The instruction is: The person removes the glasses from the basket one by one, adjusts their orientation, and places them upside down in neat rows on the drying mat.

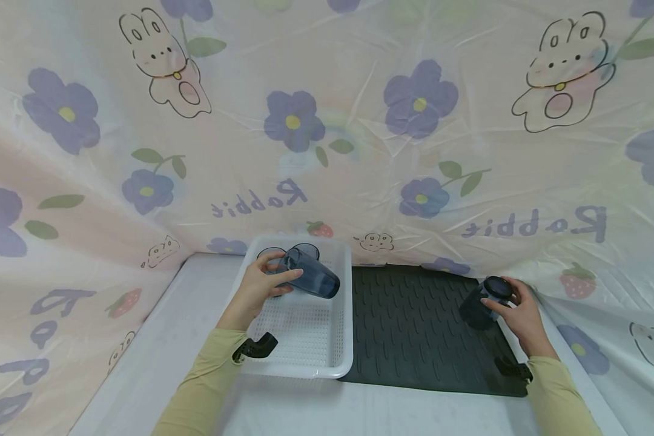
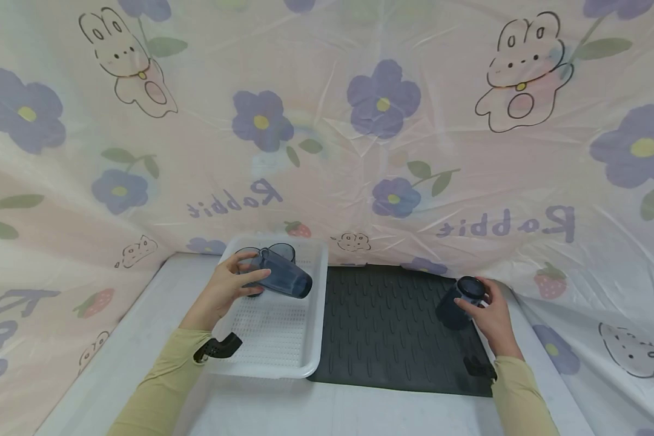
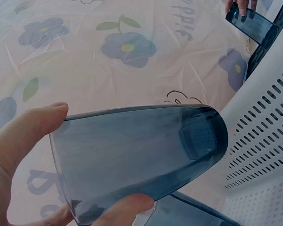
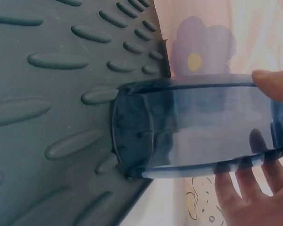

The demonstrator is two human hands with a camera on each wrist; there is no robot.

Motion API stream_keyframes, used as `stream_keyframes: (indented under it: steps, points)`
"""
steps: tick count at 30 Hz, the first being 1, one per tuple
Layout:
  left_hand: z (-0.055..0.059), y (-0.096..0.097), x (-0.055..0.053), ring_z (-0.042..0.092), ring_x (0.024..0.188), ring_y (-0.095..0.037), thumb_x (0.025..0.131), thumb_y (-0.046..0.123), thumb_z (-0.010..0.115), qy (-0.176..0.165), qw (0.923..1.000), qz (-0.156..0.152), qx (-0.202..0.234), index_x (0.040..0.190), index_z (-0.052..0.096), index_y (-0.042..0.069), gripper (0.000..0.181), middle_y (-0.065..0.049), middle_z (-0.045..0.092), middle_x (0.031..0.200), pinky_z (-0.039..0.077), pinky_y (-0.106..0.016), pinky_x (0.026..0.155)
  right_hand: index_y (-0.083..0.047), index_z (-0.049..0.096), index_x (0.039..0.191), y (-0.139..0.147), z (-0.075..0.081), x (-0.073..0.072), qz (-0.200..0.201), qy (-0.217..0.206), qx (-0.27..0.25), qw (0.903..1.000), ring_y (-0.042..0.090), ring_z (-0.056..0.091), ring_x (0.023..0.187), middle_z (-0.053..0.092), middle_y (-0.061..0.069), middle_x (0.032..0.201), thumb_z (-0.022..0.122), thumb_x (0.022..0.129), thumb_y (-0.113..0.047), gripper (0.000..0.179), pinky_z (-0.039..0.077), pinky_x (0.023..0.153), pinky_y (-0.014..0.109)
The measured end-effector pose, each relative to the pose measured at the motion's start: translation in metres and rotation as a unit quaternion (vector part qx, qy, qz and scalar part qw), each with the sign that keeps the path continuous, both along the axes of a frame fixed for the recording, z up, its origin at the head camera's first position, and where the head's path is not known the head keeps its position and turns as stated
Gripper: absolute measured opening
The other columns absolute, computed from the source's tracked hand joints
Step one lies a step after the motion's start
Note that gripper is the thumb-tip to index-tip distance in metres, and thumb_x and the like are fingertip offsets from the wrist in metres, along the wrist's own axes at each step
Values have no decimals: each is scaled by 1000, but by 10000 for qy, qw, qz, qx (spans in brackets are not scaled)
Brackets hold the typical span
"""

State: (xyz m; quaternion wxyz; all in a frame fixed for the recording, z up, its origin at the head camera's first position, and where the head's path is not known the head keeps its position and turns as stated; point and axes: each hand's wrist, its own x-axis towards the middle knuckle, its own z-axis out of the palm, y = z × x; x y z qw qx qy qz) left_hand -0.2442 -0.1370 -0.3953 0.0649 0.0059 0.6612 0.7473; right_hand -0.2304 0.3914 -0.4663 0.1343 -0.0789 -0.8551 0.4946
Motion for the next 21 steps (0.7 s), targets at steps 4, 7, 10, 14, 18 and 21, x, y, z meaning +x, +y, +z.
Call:
stream_keyframes:
  steps: [4, 7, 10, 14, 18, 21]
  points:
    - [0, 2, 0, 62, 89, -29, 78, 9, 80, 0, 10000, -40, 63, 139, 43, 9, 71, -22, 35, 130, 57, -43, 82, -6, 32, 147, 7, -8, -4, -118, 122, -29, 9999, 36, 40, 120, 39, 20, 137, 74, 86, -24, 76, 46, 91, 42]
    - [1, 4, 1, 61, 92, -31, 79, 8, 80, 27, 9998, -102, 147, 139, 43, 9, 71, -23, 36, 129, 57, -43, 81, -10, 35, 147, 15, -16, -9, -180, 144, -71, 9997, 31, 42, 118, 42, 16, 137, 76, 84, -24, 77, 48, 87, 33]
    - [2, 6, 2, 61, 94, -33, 78, 8, 80, 44, 9997, -141, 185, 140, 43, 8, 72, -23, 38, 127, 57, -42, 81, -19, 30, 151, 25, -26, -15, -105, 113, -23, 9999, 33, 39, 125, 35, 15, 146, 74, 85, -33, 81, 46, 95, 36]
    - [2, 8, 3, 61, 94, -33, 78, 7, 80, 70, 9997, -142, 192, 140, 43, 7, 73, -23, 39, 125, 57, -43, 81, -28, 24, 152, 39, -38, -25, -19, 243, -17, 9997, 29, 32, 132, 30, 7, 151, 69, 86, -44, 81, 36, 107, 42]
    - [1, 10, 4, 62, 93, -29, 77, 6, 80, 27, 9997, -94, 240, 139, 44, 8, 72, -22, 38, 126, 57, -44, 82, -26, 28, 150, 29, -20, -19, -148, 429, -129, 9989, 21, 34, 133, 38, 2, 147, 68, 88, -40, 74, 32, 111, 39]
    - [-1, 11, 4, 63, 92, -27, 77, 6, 80, -23, 9996, -71, 277, 139, 44, 8, 72, -22, 37, 127, 57, -43, 81, -15, 30, 149, 6, 12, -2, -145, 472, -235, 9985, 24, 34, 134, 41, 8, 146, 67, 91, -27, 70, 29, 112, 40]
